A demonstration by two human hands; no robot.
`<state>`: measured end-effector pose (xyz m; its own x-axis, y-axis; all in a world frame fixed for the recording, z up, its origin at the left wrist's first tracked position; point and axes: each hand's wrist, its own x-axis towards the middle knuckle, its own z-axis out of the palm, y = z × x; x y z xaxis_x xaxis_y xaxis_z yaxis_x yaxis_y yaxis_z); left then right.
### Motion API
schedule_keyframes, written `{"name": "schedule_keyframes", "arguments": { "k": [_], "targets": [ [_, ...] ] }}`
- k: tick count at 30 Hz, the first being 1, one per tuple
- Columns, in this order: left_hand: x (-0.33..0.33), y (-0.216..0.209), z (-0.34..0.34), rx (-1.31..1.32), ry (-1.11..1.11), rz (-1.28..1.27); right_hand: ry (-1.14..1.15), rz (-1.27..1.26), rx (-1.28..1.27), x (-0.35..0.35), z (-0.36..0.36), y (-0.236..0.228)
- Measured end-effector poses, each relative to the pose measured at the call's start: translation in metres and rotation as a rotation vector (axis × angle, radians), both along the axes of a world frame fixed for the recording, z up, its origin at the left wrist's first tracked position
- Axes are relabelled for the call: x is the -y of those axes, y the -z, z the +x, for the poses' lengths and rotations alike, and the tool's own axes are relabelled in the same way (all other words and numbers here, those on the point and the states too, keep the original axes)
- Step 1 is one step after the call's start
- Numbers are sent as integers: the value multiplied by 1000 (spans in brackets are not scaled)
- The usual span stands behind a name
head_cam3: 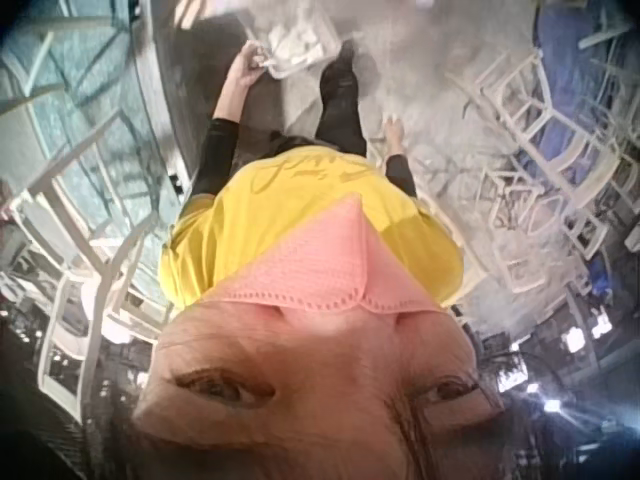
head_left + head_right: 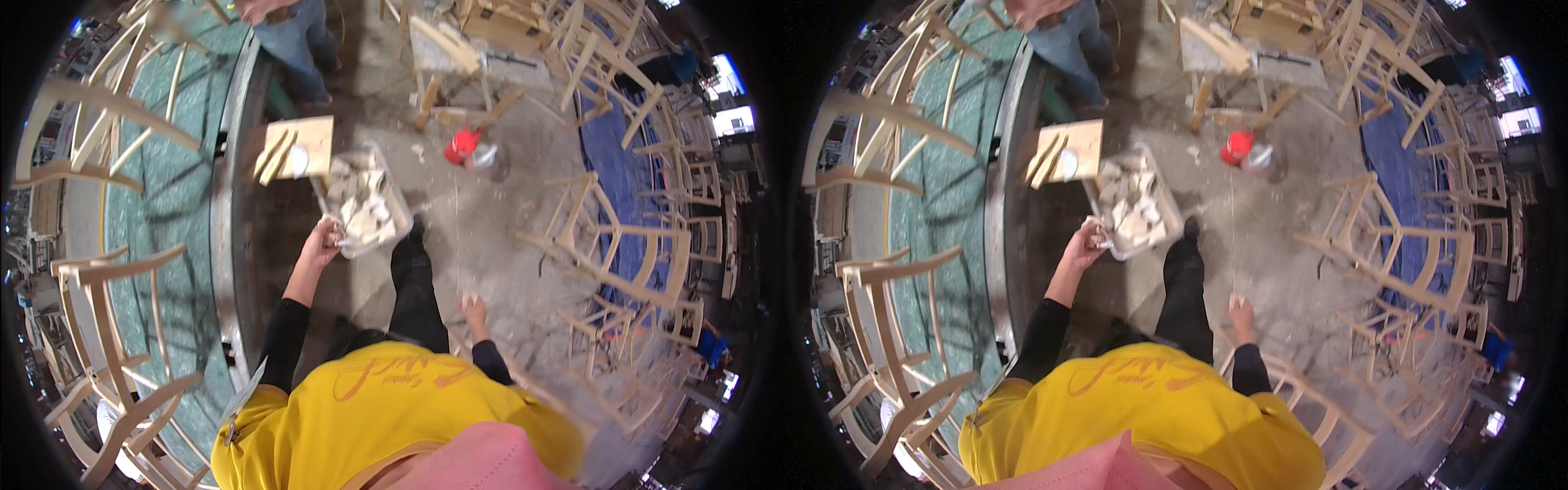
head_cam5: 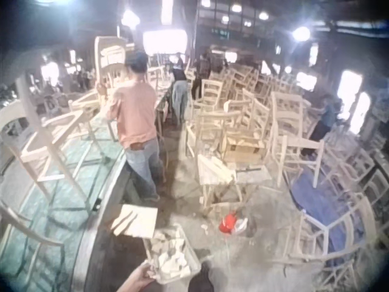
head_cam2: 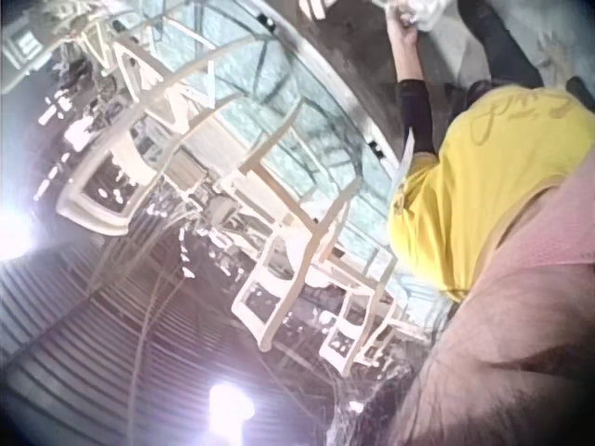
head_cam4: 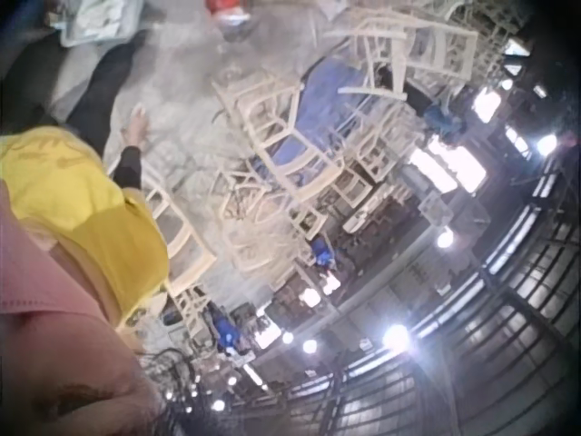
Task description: The person wipes wooden chair frames with a white cloth, moving them from a green conveyor belt to the floor. They repeatedly pick up chairs, wipe various parts, and place them down, then retrieve more chairs from the conveyor.
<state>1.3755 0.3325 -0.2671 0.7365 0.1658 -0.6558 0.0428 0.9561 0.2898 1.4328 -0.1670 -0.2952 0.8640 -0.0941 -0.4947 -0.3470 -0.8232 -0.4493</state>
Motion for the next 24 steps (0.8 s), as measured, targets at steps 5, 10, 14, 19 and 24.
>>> {"name": "schedule_keyframes", "arguments": {
  "k": [5,10,14,19,24],
  "targets": [
    [4,-57,233,-329,10,73,112,115,-119,9,149,33],
    [-55,-18,486,437,259,100,259,514,-155,-23,290,-37],
    [-8,-114,661,62,52,275,358,513,-122,-24,333,-45],
    [8,-111,688,-118,72,507,-65,6,144,26,320,10],
    [51,-38,521,-136,260,476,135,188,-247,13,330,6]
  ]
}}
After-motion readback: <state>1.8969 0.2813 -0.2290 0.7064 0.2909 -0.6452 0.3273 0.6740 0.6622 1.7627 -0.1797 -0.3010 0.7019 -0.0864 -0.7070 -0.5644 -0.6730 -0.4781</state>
